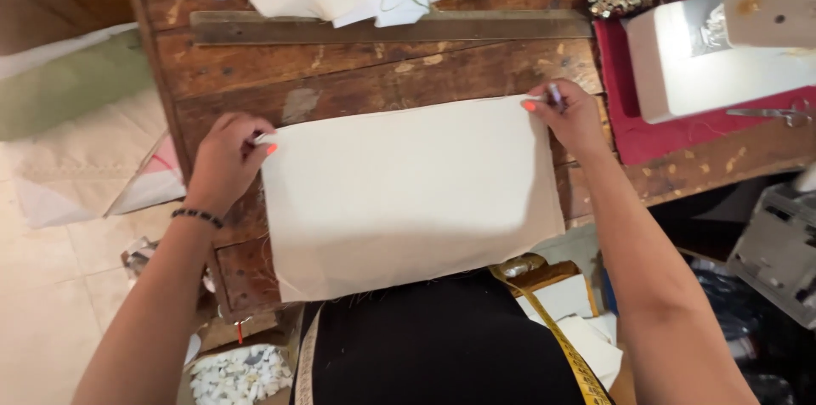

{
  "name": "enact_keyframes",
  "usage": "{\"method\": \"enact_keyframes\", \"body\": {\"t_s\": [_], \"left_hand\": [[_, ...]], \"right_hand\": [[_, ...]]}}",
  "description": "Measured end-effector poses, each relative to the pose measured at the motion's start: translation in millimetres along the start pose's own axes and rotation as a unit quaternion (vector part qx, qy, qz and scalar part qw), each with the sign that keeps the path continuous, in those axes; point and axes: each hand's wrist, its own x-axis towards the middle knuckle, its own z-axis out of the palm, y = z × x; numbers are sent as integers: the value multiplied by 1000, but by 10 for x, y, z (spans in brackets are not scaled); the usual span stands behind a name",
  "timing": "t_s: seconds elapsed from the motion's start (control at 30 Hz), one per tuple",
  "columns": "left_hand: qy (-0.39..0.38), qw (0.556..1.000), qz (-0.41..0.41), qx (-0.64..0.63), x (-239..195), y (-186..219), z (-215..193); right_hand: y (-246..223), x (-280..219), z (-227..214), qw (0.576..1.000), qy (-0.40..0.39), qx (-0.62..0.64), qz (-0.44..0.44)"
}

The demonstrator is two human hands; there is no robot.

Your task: Measuring and marking lines on fabric pieces using a ruler, pen, and measuring tape on a workbench.

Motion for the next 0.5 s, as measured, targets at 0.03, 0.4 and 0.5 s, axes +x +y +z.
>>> {"method": "enact_keyframes", "body": {"t_s": [0.03,0.4,0.5], "left_hand": [[-5,1000,4,-4,13,9,25],[-14,999,-2,-46,7,3,-71],[-42,996,-44,-62,21,79,-132]], "right_hand": [[-79,-13,-53,1000,5,-4,4],[-139,42,-149,948,-50,-254,-187],[-106,17,-95,936,-30,-292,-193]]}}
